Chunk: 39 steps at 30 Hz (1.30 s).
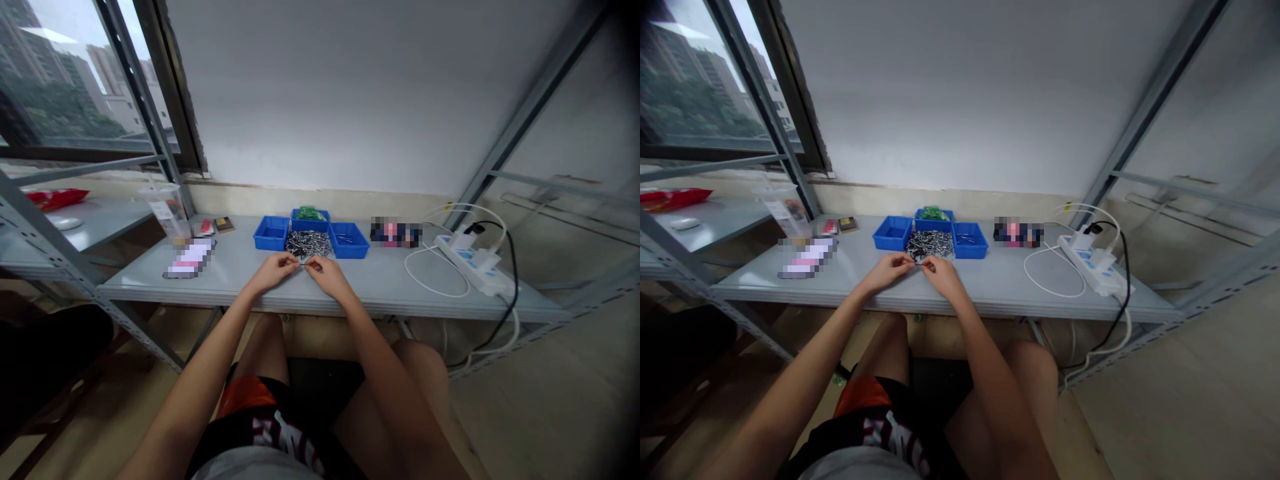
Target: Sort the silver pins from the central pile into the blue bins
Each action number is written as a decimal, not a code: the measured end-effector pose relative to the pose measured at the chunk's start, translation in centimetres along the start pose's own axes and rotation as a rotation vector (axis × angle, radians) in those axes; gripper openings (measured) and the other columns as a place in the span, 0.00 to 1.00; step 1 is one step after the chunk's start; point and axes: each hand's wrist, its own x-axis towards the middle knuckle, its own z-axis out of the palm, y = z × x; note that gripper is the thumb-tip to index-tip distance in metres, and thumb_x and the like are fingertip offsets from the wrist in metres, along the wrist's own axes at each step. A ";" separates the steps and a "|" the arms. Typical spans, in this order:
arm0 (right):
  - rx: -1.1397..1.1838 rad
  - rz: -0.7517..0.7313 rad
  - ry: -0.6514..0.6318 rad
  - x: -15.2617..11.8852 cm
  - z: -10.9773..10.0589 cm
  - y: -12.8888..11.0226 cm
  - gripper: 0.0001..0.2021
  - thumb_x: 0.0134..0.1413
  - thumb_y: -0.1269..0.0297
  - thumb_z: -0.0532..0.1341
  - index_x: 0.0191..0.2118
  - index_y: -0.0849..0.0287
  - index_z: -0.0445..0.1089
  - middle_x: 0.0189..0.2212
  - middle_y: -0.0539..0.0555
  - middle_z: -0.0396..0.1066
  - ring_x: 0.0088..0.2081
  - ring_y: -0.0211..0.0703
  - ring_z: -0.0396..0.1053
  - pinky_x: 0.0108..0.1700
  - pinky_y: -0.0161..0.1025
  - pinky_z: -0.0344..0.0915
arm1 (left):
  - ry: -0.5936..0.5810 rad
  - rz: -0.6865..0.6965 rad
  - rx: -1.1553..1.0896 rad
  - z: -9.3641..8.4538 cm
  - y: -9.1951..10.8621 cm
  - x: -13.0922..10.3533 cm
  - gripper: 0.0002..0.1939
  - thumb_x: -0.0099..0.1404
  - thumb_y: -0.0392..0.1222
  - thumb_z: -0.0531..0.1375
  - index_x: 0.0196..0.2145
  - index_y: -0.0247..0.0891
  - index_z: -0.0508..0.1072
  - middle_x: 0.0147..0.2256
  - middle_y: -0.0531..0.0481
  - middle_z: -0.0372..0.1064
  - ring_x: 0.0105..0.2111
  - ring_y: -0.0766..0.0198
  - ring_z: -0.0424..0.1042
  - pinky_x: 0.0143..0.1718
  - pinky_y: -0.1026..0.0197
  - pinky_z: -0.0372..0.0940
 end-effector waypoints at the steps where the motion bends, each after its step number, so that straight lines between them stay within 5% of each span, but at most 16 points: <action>1: -0.001 0.000 -0.001 0.0 0.0 0.0 0.04 0.52 0.66 0.59 0.32 0.56 0.70 0.30 0.50 0.73 0.31 0.39 0.68 0.37 0.37 0.63 | 0.002 -0.001 -0.002 0.0 0.0 0.0 0.16 0.58 0.50 0.58 0.33 0.33 0.72 0.28 0.50 0.67 0.27 0.66 0.63 0.30 0.65 0.58; 39: -0.063 -0.056 -0.002 -0.2 0.0 0.1 0.04 0.55 0.67 0.58 0.33 0.58 0.70 0.31 0.51 0.73 0.32 0.39 0.68 0.38 0.35 0.62 | 0.023 0.014 0.030 0.0 -0.2 0.1 0.16 0.60 0.48 0.57 0.37 0.31 0.75 0.31 0.47 0.72 0.31 0.63 0.67 0.34 0.63 0.61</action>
